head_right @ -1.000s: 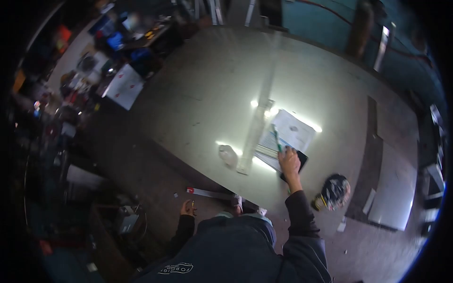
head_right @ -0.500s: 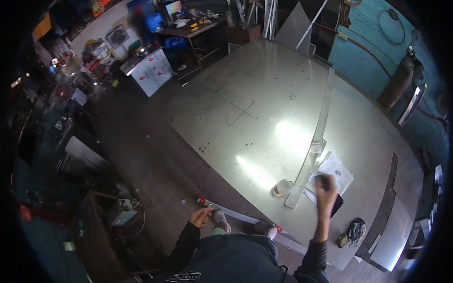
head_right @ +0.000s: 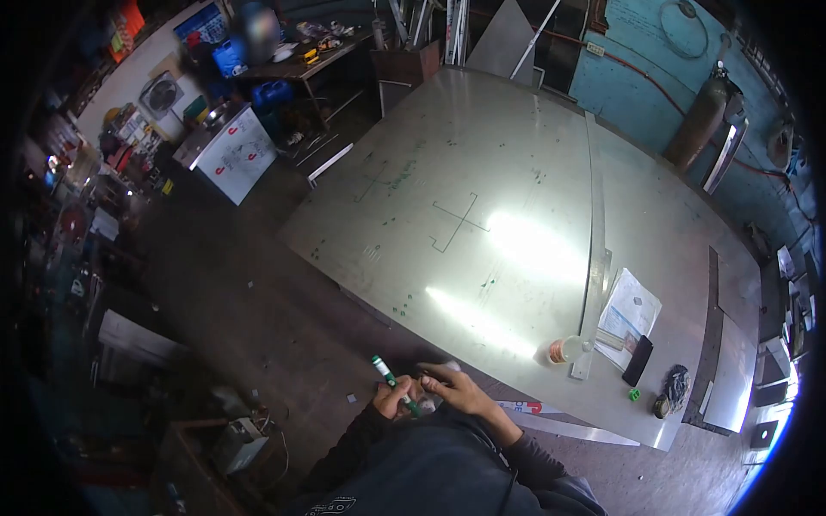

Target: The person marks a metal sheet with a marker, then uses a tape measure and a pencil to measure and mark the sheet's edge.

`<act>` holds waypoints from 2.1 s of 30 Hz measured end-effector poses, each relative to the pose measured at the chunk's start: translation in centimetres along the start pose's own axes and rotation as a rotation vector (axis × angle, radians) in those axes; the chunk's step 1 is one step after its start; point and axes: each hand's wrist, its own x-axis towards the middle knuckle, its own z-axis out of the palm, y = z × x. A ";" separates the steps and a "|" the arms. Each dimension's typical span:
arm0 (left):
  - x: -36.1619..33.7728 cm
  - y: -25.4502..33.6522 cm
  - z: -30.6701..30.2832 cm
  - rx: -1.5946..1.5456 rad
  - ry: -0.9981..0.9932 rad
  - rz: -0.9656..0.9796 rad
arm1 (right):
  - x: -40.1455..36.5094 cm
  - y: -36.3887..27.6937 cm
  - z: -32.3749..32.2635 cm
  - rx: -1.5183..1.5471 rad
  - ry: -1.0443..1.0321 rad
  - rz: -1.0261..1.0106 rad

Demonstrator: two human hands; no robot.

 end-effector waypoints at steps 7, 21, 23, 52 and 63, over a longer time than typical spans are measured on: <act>5.8 4.1 -6.4 0.182 -0.018 0.132 | 11.8 -0.3 1.6 0.370 0.228 -0.050; 16.1 15.4 -15.2 0.328 -0.031 -0.008 | 20.6 -5.0 0.6 0.145 -0.160 -0.061; 18.0 16.1 -16.5 0.389 -0.253 -0.039 | 20.7 -5.5 0.6 0.102 -0.072 -0.048; 44.8 32.0 -20.6 0.308 -0.691 0.315 | 17.7 1.3 2.4 -0.549 1.341 0.537; 55.3 29.5 -16.8 0.725 -0.680 0.287 | 28.8 7.9 -17.7 -0.748 1.494 0.604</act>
